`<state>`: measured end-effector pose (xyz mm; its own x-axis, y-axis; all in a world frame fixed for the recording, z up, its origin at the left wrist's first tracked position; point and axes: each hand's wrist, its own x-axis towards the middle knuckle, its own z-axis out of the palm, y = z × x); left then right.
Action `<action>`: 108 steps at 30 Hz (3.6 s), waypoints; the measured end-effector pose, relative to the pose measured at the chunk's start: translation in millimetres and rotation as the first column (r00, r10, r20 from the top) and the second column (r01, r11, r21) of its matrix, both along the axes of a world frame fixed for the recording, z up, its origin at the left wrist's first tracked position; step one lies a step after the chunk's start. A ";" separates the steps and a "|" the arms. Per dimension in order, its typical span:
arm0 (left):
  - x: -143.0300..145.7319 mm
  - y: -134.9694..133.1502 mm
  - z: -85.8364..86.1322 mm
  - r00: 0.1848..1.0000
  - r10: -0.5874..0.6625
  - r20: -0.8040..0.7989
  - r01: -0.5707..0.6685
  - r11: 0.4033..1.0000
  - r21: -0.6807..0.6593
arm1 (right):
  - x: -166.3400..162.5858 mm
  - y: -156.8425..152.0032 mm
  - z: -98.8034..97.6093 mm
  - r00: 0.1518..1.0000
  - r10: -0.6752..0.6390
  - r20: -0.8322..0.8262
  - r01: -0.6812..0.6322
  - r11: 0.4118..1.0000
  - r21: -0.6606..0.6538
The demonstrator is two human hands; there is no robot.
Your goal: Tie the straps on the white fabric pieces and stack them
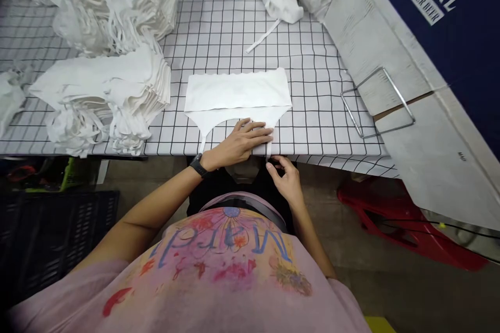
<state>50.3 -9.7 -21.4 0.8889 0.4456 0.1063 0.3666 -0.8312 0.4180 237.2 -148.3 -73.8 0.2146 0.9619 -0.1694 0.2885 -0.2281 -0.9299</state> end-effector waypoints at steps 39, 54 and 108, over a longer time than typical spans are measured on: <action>-2.3 -4.7 -12.0 0.998 0.057 0.020 -0.058 0.997 0.044 | 23.4 -114.8 87.8 0.908 -0.081 -0.411 -0.027 0.968 -0.250; -2.0 -4.6 -15.8 0.996 0.067 0.056 -0.071 0.995 0.073 | 29.6 -103.2 96.4 0.813 0.047 -0.581 -0.067 0.998 -0.013; 56.2 -101.8 67.0 0.923 -0.242 0.300 0.281 0.955 -0.095 | 3.4 -21.5 82.7 0.979 -0.189 0.080 0.176 0.974 0.144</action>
<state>106.5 -111.4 45.6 0.9176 0.2285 0.3253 -0.0057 -0.8107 0.5855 240.6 -169.8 9.0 0.3976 0.9175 -0.0111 0.3400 -0.1586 -0.9270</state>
